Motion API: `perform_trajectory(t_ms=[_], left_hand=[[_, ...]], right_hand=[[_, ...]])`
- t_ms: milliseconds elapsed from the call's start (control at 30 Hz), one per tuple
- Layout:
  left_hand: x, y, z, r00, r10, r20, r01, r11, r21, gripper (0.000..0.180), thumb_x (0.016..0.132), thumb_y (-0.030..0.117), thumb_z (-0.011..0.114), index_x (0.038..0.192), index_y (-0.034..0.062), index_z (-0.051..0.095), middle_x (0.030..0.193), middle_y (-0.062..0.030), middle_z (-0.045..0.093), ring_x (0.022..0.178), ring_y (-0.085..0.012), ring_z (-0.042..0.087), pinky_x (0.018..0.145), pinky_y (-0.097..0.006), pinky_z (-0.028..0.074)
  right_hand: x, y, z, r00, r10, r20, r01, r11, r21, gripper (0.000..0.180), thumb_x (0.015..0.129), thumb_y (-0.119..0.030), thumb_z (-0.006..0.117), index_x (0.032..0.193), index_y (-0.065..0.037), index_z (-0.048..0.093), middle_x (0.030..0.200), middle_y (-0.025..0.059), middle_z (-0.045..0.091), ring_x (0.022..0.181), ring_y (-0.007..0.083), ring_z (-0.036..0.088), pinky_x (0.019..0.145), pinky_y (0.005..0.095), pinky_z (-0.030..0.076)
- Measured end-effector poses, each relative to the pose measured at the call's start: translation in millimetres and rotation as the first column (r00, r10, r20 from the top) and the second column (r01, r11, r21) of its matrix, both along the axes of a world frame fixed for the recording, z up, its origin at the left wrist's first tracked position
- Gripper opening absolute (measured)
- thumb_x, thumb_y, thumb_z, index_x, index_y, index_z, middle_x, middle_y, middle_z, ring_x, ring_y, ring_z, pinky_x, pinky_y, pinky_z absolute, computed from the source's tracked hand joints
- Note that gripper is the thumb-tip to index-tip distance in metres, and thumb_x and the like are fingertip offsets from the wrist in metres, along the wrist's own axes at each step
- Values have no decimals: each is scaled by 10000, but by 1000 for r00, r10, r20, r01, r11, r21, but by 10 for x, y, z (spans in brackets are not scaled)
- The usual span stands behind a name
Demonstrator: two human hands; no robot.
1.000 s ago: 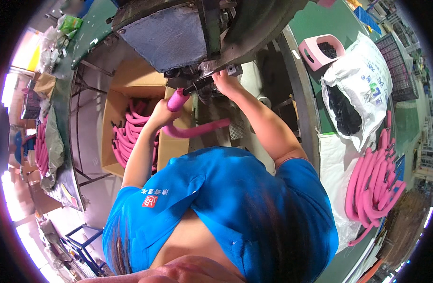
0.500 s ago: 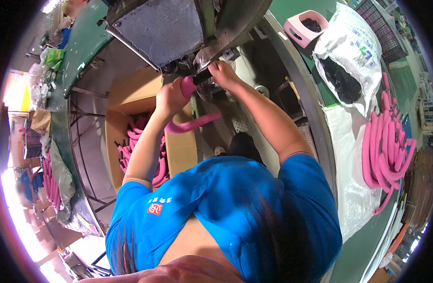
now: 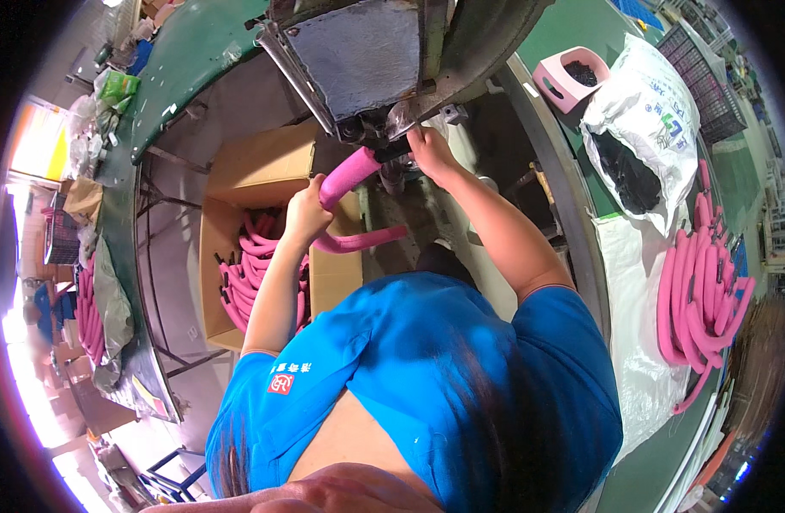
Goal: The person repeatedly picks up pink flexible tubes and black plastic end caps, inserts the caps into the tube ends using a machine, and places the finished items into a cardboard box. The process is repeated continuously throughout the clip.
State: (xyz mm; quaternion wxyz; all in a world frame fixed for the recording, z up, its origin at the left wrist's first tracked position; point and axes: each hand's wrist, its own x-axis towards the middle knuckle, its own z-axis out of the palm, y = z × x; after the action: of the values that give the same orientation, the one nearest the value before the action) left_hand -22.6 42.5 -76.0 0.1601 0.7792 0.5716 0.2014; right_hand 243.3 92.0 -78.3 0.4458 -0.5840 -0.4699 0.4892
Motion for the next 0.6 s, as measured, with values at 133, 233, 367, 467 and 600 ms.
perform_trajectory(t_ms=[133, 233, 367, 467, 600], left_hand=[[44, 6, 139, 998, 6, -56, -10, 997, -72, 460, 683, 77, 613, 1136, 47, 537, 845, -249, 638, 844, -422, 617, 749, -479, 495], [33, 50, 138, 996, 10, -86, -19, 994, -106, 470, 688, 82, 607, 1151, 41, 533, 844, -252, 637, 844, -425, 617, 744, -478, 496], [27, 52, 194, 980, -45, 193, 43, 999, 18, 302, 684, 169, 656, 943, 65, 539, 759, -216, 627, 764, -414, 618, 669, -469, 499], [13, -28, 337, 968, -69, 240, 75, 997, -16, 292, 673, 174, 665, 916, 75, 537, 744, -205, 624, 748, -410, 618, 657, -465, 495], [-133, -355, 347, 974, -17, 225, 16, 1000, 6, 310, 649, 151, 670, 936, 106, 563, 751, -189, 627, 746, -389, 626, 649, -454, 494]], right_hand=[[-52, -76, 99, 999, -36, 25, 36, 999, -18, 493, 972, -424, 406, 728, -4, 490, 636, 5, 461, 583, 111, 456, 601, 315, 471], [-47, -65, 71, 1000, -28, 14, 28, 999, -18, 515, 981, -456, 390, 722, -18, 467, 623, -12, 401, 574, 102, 410, 620, 314, 477], [-33, -26, 227, 993, -72, -97, 66, 996, -59, 419, 976, -434, 433, 869, -35, 501, 665, -18, 463, 595, 78, 461, 630, 273, 487], [301, 141, 469, 933, 347, -91, -359, 909, -210, 238, 954, -374, 497, 1043, -157, 538, 762, -35, 536, 638, 59, 510, 540, 192, 429], [233, 420, 402, 969, 225, 99, -200, 956, -216, 262, 916, -387, 488, 871, -145, 578, 650, -21, 548, 572, 63, 491, 480, 223, 367]])
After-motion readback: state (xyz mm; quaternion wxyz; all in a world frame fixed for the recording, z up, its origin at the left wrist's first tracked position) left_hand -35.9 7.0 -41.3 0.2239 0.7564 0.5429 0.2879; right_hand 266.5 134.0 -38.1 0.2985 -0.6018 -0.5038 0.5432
